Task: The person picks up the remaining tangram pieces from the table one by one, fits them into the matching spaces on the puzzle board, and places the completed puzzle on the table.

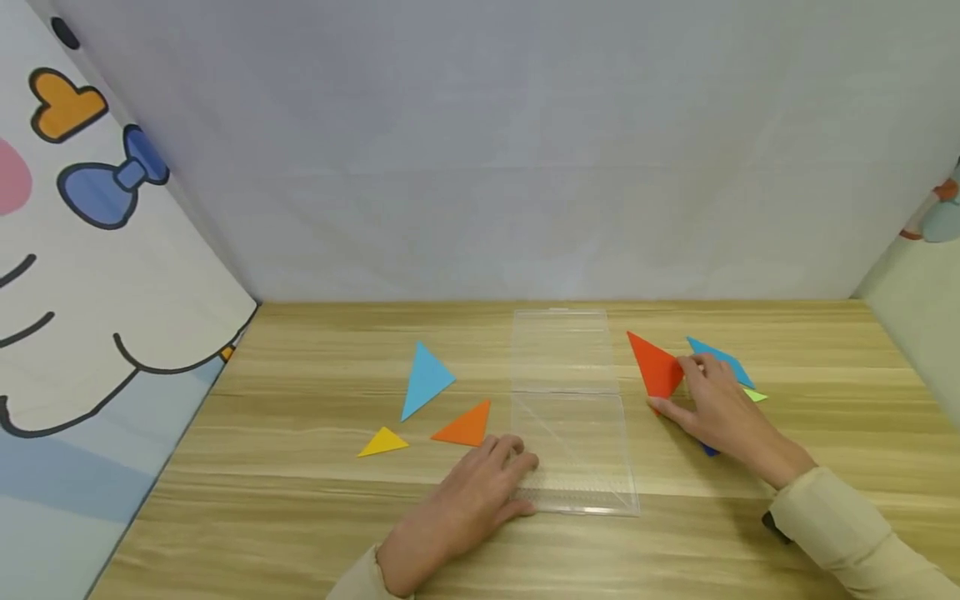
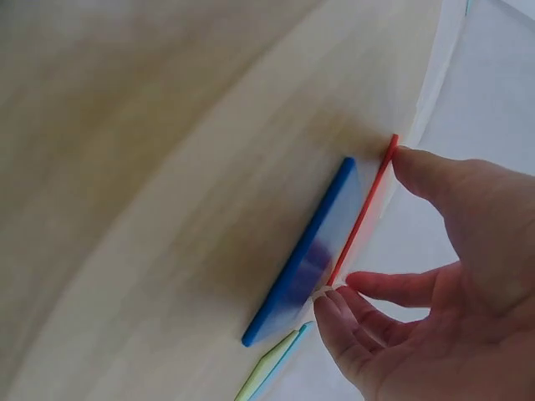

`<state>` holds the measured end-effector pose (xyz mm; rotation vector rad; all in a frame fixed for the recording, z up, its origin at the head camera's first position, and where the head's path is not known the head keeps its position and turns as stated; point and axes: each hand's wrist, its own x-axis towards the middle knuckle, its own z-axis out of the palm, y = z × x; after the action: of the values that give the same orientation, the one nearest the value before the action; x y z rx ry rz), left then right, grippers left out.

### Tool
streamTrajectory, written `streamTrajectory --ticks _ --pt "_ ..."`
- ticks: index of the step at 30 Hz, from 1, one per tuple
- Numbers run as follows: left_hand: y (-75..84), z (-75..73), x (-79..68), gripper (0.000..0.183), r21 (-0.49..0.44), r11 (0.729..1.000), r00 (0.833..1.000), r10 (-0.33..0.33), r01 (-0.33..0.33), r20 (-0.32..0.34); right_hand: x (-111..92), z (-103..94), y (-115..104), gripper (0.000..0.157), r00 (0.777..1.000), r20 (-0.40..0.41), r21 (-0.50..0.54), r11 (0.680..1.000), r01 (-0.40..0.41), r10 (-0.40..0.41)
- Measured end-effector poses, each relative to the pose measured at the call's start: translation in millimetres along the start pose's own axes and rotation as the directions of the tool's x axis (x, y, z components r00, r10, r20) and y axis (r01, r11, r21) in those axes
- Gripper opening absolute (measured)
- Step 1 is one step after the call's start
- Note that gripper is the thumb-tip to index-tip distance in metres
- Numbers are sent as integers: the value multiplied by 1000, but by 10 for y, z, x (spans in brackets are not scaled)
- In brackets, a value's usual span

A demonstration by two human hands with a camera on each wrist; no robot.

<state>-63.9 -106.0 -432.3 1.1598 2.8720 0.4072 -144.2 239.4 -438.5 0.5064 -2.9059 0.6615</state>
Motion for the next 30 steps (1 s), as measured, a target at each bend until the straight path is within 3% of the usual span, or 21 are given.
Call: streamTrajectory --ticks 10,24,30 --pt "16 8 2 46 -2 1000 1000 -17 17 -2 85 -95 35 57 995 102 43 999 -1 -3" --pt "17 26 2 48 -5 1000 1000 -28 28 -7 145 -133 16 45 979 190 85 993 -86 68" --pt "25 12 4 47 -5 999 999 -49 49 21 206 -174 -52 48 960 249 68 986 -153 131"
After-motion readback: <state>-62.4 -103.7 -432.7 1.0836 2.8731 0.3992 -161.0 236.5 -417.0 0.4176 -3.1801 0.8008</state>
